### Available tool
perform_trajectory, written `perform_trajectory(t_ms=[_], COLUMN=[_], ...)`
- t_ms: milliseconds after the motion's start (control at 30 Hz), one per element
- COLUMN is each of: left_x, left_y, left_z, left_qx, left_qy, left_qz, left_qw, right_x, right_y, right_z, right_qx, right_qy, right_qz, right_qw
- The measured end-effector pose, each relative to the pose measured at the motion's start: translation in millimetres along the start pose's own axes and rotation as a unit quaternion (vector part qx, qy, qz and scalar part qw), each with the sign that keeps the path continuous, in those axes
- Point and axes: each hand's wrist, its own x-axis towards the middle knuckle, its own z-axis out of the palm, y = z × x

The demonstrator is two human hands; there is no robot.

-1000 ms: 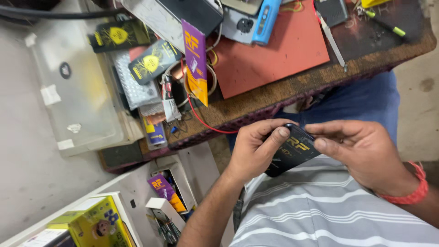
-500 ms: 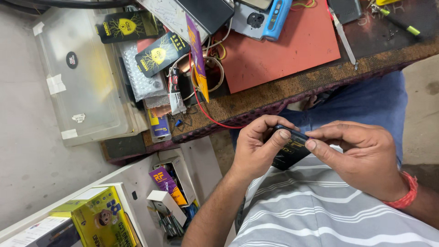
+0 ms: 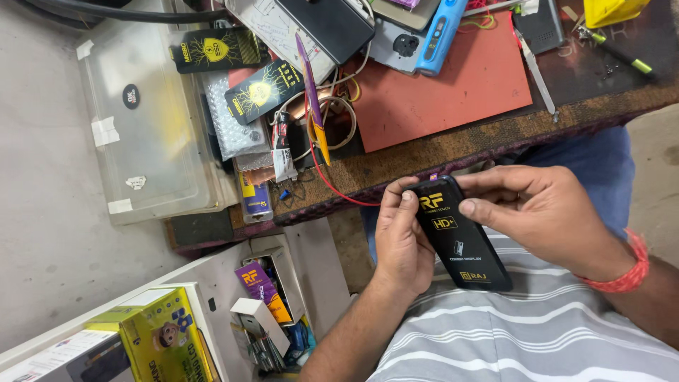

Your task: The person repairs a smartphone at a cluttered workbench. They hold the opened phone, use a screwdriver to remove and tighten small screws from the internal components, reposition the phone repeatedly, and use a blue pry tool on the device while working on its internals.

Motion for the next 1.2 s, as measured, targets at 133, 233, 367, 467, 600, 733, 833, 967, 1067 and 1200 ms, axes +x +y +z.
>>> perform_trajectory(t_ms=[133,233,367,467,600,733,833,967,1067,1200], left_x=[15,29,41,47,48,48,49,55,57,59], left_y=[8,11,10,3,2,4,3,-3,-2,19], left_z=[-9,-17,-29,-32,-36,-38,-43,-46,-49,-56], left_qx=[0.071,0.096,0.11,0.125,0.094,0.053,0.044,0.042,0.046,0.151], left_qy=[-0.042,-0.057,-0.073,-0.09,-0.078,-0.048,-0.03,-0.018,-0.035,-0.115], left_qz=[0.007,0.007,-0.006,0.005,-0.013,-0.022,-0.054,-0.053,-0.022,0.048], left_qw=[0.997,0.994,0.991,0.988,0.992,0.997,0.997,0.998,0.998,0.981], right_x=[6,10,19,28,31,21,3,-6,-3,4], right_y=[0,-4,-4,0,2,3,13,21,21,18], right_z=[12,16,18,21,17,13,22,29,33,32], right_qx=[-0.05,-0.047,-0.04,-0.11,-0.109,0.041,-0.063,-0.074,-0.046,-0.022], right_qy=[0.021,0.001,-0.01,0.018,-0.021,-0.039,-0.013,0.016,0.05,0.023], right_qz=[-0.021,-0.017,-0.023,-0.049,-0.036,0.036,-0.015,-0.042,0.023,0.063], right_qw=[0.998,0.999,0.999,0.993,0.993,0.998,0.998,0.996,0.997,0.997])
